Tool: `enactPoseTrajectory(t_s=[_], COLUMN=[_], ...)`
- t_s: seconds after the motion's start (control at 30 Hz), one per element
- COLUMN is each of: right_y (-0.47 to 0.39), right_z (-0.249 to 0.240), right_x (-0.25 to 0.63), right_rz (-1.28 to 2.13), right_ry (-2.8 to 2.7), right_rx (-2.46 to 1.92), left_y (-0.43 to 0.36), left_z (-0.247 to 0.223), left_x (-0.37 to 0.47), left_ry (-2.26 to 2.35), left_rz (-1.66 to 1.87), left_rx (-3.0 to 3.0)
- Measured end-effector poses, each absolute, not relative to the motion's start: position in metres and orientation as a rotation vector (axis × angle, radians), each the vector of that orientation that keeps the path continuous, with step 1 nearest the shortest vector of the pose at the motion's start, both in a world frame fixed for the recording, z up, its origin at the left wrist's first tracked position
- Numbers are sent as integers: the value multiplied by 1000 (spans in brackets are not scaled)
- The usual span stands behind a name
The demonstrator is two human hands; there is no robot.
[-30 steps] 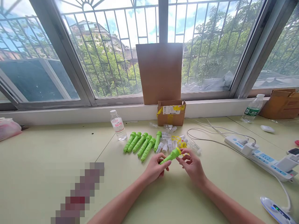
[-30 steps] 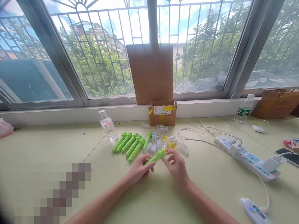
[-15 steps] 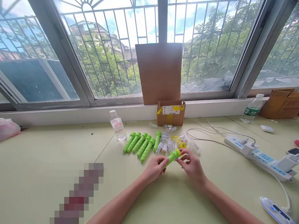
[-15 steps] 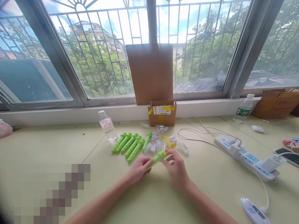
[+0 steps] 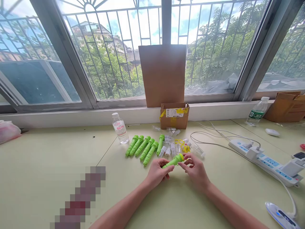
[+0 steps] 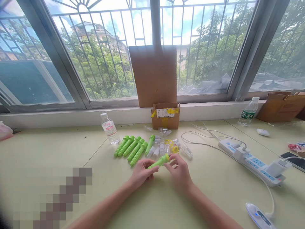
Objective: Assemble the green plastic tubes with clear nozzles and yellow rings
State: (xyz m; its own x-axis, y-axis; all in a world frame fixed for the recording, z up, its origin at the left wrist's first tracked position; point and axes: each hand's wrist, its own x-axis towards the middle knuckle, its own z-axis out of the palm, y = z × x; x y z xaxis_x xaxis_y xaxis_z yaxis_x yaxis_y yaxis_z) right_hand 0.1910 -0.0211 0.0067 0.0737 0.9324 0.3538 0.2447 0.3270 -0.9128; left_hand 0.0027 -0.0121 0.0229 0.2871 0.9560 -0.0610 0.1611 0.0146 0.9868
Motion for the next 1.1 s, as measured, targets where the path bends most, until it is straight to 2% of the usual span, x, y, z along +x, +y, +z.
enactPoseTrajectory(t_s=[0.57, 1.1], right_y=[-25, -25], right_z=[7, 8], right_x=[189, 192], right_rz=[678, 604], right_ry=[-1460, -1496], right_rx=[-1081, -1111], left_y=[-8, -11], left_z=[39, 31], left_x=[-7, -1], left_ry=[975, 1069], left_rz=[679, 819], left_rx=[1472, 1483])
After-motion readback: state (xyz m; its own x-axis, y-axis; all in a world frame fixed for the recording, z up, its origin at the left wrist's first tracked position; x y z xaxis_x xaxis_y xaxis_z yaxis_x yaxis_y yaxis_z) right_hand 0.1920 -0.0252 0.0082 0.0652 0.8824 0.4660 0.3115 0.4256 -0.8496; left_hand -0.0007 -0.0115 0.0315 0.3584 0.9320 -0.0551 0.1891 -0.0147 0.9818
